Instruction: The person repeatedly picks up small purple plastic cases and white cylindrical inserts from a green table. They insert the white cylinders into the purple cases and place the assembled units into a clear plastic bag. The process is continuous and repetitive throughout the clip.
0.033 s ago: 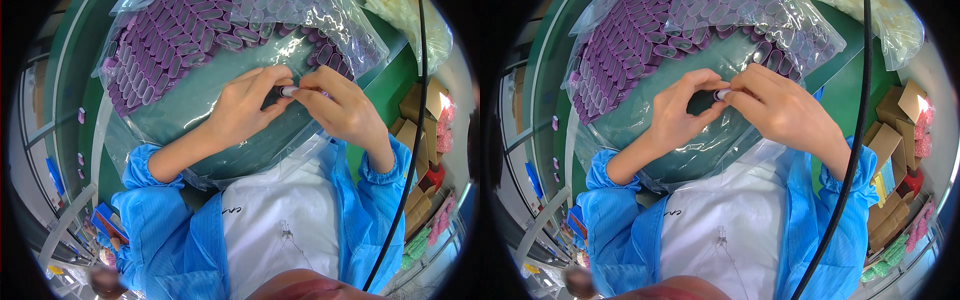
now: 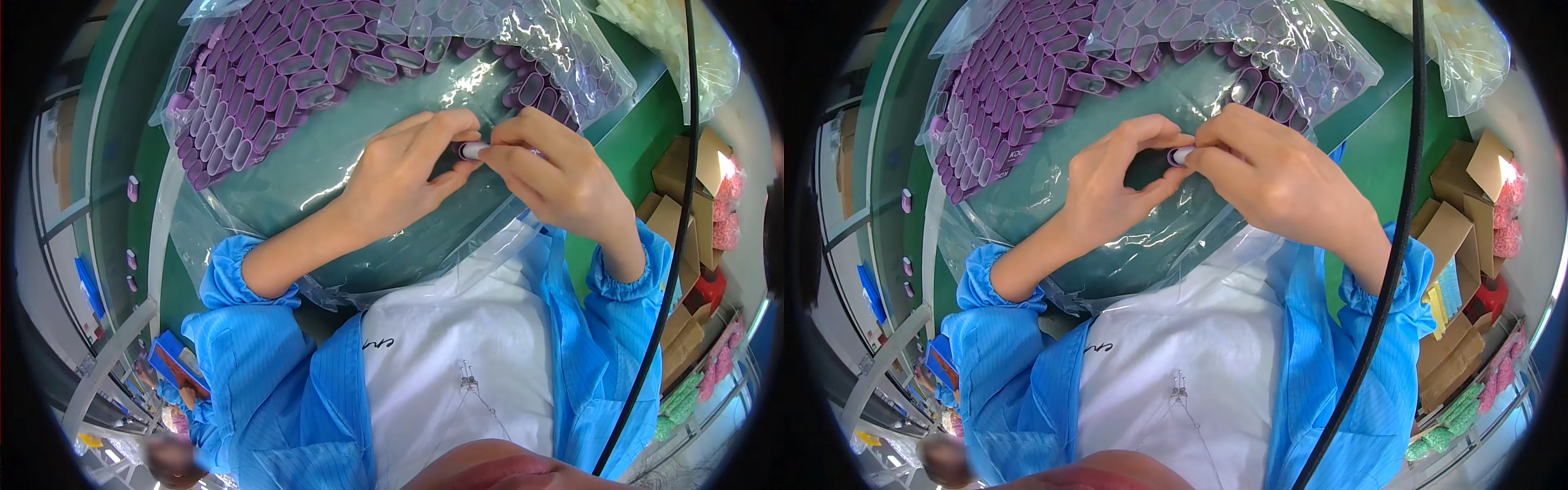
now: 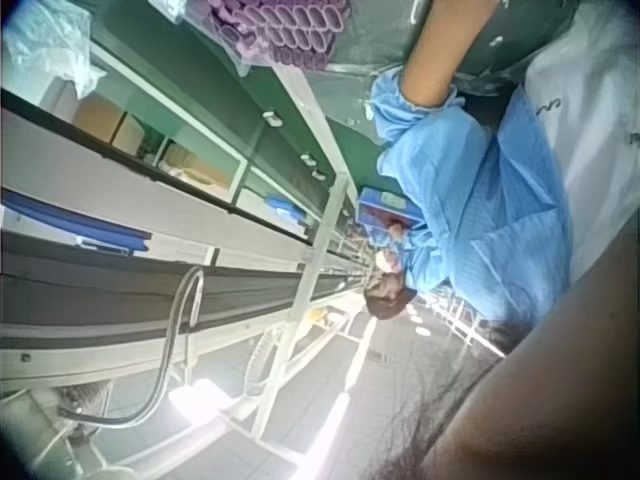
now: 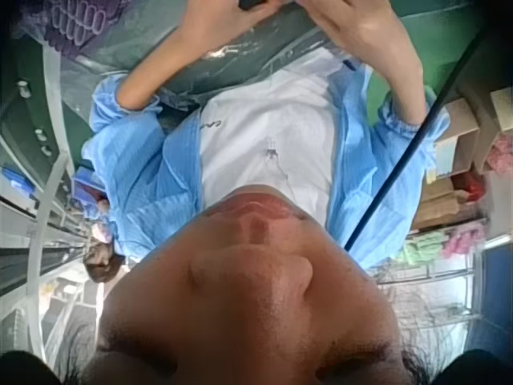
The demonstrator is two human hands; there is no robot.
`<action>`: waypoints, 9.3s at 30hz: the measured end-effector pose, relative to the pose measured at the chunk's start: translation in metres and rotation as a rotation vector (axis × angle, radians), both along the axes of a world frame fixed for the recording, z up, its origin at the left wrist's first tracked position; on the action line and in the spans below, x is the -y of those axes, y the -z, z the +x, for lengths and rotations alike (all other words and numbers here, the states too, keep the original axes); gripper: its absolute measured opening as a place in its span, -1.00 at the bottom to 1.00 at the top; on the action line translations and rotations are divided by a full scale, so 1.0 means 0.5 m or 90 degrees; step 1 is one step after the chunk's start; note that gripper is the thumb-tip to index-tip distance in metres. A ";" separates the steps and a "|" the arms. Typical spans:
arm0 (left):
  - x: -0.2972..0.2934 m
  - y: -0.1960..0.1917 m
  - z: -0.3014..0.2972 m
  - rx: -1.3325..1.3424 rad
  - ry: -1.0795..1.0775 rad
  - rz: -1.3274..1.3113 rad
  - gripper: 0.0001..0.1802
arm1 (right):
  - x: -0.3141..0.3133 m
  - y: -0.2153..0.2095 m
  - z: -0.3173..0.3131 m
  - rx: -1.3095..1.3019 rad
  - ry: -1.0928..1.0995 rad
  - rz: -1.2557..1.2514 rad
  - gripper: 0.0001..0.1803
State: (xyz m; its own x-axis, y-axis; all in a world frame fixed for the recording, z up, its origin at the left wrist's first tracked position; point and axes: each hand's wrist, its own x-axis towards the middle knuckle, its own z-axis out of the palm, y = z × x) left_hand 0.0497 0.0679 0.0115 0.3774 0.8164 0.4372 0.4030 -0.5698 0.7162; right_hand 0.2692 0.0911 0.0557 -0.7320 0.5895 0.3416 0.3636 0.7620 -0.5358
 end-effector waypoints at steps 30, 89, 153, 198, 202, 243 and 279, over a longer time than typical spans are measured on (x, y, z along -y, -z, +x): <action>0.000 0.006 0.002 0.007 0.023 0.031 -0.56 | 0.009 0.031 0.016 -0.074 0.024 0.096 -0.58; 0.029 -0.009 -0.777 -0.399 -0.705 0.010 -0.60 | -0.384 0.092 0.158 0.106 0.510 0.081 -0.69; 0.004 0.000 -0.049 0.007 -0.033 0.018 -0.50 | -0.023 0.047 -0.053 -0.108 -0.073 0.129 -0.62; 0.034 -0.059 -0.206 -0.350 -0.405 0.173 -0.61 | -0.435 0.118 0.175 0.450 0.509 0.182 -0.76; 0.021 -0.050 -0.199 -0.368 -0.410 0.229 -0.61 | -0.382 0.084 0.137 0.149 0.540 0.175 -0.84; 0.063 -0.001 -0.086 0.066 -0.074 -0.083 -0.68 | 0.005 0.040 -0.087 -0.110 -0.081 0.119 -0.61; 0.003 0.029 -0.901 -0.266 -0.522 -0.114 -0.60 | -0.358 0.032 0.146 0.174 0.484 0.274 -0.77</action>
State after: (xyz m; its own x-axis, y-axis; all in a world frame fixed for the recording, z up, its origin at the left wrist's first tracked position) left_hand -0.4007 0.0664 -0.0033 -0.2474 0.9394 0.2374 0.8742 0.1107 0.4728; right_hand 0.3423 0.2700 0.0396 -0.2865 0.8079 0.5149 0.9215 0.3795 -0.0827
